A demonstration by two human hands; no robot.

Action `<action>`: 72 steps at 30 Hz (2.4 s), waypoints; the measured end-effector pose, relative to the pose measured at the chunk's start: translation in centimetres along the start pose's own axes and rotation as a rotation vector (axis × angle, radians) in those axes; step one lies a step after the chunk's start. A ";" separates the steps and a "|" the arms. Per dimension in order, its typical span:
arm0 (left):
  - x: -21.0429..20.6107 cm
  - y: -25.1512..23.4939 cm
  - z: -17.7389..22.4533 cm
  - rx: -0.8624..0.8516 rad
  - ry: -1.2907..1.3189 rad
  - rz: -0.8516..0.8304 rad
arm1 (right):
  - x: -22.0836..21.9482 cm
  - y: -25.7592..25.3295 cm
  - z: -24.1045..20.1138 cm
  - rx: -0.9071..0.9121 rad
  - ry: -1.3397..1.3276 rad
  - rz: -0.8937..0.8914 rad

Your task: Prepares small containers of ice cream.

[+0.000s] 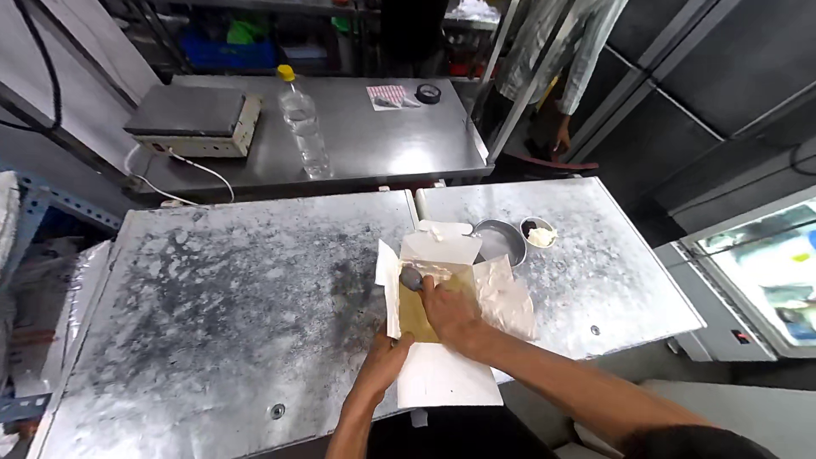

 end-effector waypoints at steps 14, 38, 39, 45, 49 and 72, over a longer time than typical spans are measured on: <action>-0.9 -1.0 -1.2 -0.090 0.219 0.024 | -0.5 -3.5 -0.1 0.094 -0.021 -0.272; -4.0 -0.3 -3.3 0.070 0.811 0.040 | -0.2 -4.6 0.4 0.199 0.053 -0.290; -4.1 -0.8 -3.5 0.062 0.820 0.042 | -0.3 -5.0 0.6 0.208 0.063 -0.284; -4.6 -2.2 -4.1 0.026 0.841 0.023 | -1.8 -5.7 1.5 0.084 -0.078 -0.414; -4.8 -2.0 -4.0 -0.028 0.875 -0.035 | -0.9 -5.4 1.6 0.146 -0.067 -0.411; -4.3 -1.5 -3.9 -0.129 0.766 -0.026 | -2.6 -2.4 1.0 0.500 0.000 -0.383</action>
Point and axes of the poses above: each hand's wrist, its own y-axis away from the middle knuckle, its own x-axis out of the back of the hand, z = x × y, the point moved 6 cm from there along -y, towards the middle knuckle, and after that the axes turned 13 degrees about x, right-handed, at the moved point
